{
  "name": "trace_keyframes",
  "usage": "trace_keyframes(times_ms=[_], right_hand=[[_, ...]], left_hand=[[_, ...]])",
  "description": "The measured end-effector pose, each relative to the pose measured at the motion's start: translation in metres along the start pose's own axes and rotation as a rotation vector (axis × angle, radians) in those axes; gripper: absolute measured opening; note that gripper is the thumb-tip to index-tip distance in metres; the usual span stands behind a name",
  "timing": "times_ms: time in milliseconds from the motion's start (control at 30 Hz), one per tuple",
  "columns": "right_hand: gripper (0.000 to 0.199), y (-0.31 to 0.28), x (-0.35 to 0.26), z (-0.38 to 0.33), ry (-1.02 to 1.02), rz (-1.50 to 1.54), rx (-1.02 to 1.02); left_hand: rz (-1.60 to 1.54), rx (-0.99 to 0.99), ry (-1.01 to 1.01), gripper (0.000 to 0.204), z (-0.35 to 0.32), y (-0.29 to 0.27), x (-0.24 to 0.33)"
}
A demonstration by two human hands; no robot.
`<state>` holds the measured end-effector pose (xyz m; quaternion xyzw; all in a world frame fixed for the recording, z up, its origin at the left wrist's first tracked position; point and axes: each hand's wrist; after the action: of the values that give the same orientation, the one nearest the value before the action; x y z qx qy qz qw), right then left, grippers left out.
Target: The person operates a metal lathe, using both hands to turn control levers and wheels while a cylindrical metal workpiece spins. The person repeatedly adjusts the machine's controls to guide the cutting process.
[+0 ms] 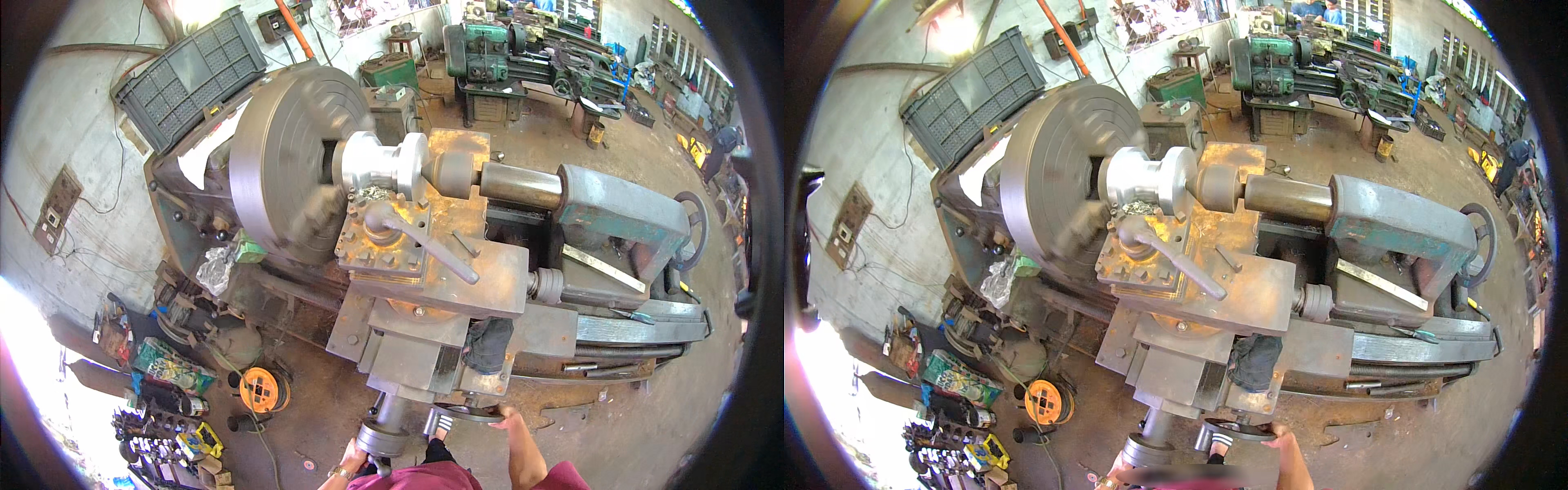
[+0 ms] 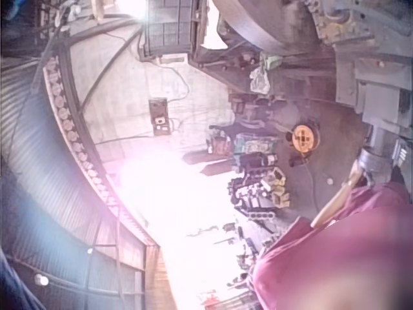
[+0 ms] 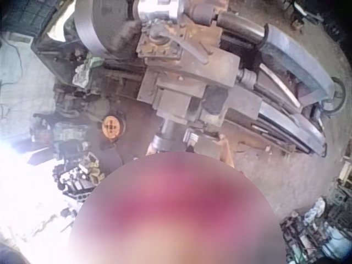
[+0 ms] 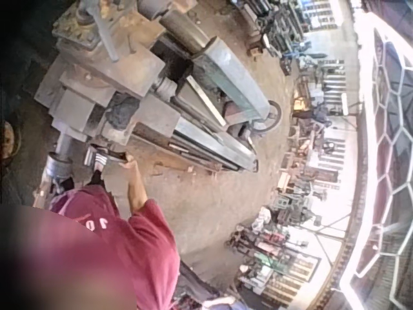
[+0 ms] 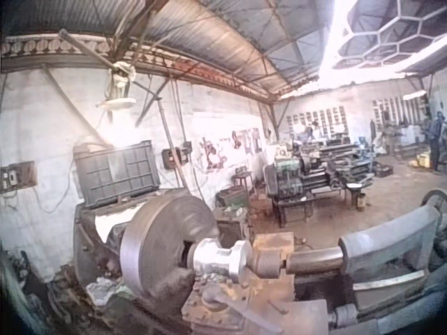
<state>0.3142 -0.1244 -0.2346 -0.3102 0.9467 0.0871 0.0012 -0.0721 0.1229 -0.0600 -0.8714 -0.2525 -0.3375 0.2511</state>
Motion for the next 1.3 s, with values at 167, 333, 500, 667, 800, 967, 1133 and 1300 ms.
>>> trace_keyframes(times_ms=[167,333,500,667,800,967,1133,1300], right_hand=[[0.032,-0.006,0.008,-0.010,-0.349,-0.521,-0.042],[0.051,0.018,-0.009,-0.079,-0.310,-0.360,-0.029],[0.080,0.038,-0.024,-0.157,-0.588,-1.058,-0.154],[0.088,0.048,-0.027,-0.141,-0.592,-1.077,-0.150],[0.088,0.045,-0.027,-0.127,-0.705,-0.938,-0.254],[0.092,0.054,-0.030,-0.138,-0.604,-0.939,-0.199],[0.096,0.052,-0.032,-0.132,-0.611,-0.931,-0.233],[0.101,0.049,-0.030,-0.125,-0.589,-0.886,-0.263]], left_hand=[[0.002,0.014,-0.005,0.036,0.002,0.000,-0.002],[0.005,0.020,0.000,0.036,0.006,-0.001,-0.001],[0.009,0.025,0.003,0.037,0.008,-0.001,-0.001],[0.014,0.024,0.005,0.037,0.009,0.001,-0.003],[0.017,0.026,0.009,0.037,0.008,0.001,-0.005],[0.017,0.032,0.015,0.037,0.006,0.001,-0.007],[0.019,0.043,0.019,0.037,0.006,0.001,-0.009],[0.019,0.049,0.033,0.037,0.007,0.000,-0.009]])
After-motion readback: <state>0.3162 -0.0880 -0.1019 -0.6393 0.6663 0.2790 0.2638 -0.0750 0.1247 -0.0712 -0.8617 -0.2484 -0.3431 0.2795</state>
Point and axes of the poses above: each hand's wrist, its own z-axis towards the middle knuckle, its own y-axis out of the palm, x = y × z, and after that the axes turned 6 degrees about y, right-handed
